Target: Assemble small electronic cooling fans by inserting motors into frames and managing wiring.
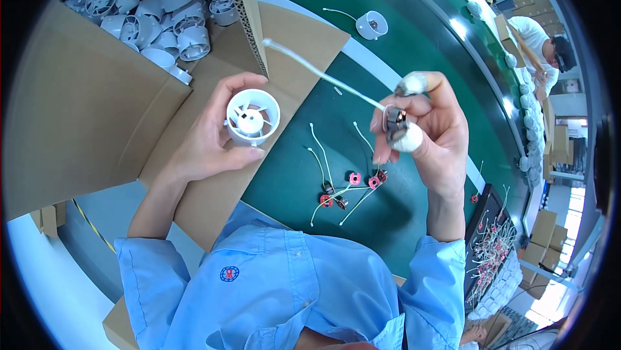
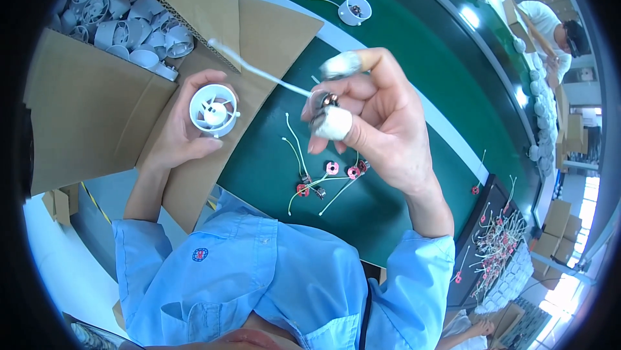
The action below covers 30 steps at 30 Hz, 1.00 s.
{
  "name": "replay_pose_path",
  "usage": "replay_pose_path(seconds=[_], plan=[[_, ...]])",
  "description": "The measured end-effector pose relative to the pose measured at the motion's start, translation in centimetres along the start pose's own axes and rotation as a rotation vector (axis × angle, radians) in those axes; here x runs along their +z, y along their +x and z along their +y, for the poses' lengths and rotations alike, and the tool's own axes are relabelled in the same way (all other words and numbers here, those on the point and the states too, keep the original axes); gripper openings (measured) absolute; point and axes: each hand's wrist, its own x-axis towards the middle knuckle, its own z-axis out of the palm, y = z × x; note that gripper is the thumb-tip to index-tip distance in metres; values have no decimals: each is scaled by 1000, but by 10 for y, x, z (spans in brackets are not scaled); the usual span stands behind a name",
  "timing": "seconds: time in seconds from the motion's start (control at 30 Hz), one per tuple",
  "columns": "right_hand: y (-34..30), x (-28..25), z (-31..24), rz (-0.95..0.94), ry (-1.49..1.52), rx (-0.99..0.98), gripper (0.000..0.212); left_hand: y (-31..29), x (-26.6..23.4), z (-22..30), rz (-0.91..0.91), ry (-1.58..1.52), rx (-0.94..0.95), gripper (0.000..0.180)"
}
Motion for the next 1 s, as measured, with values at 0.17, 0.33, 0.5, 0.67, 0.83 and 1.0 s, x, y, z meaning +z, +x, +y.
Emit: replay_pose_path(seconds=[0.17, 0.33, 0.5, 0.67, 0.83, 1.0], plan=[[5, 6, -1, -151, 69, 56, 30, -1, -2, -6, 17, 170, 22, 62], [8, 7, 2, -179, 81, 126, 30, -1, -5, -4, -19, 213, 41, 60], [14, 7, 6, -193, -42, 173, 29, -1, -3, -3, -9, 200, 39, 59], [18, 15, 11, -89, -124, 220, 43, -1, -1, -4, -14, 207, 44, 60], [23, 15, 19, -105, -134, 154, 41, -2, 2, -3, 4, 239, 35, 62], [36, 24, 24, -103, -88, 112, 34, -1, 6, -4, 55, 273, 61, 63]])
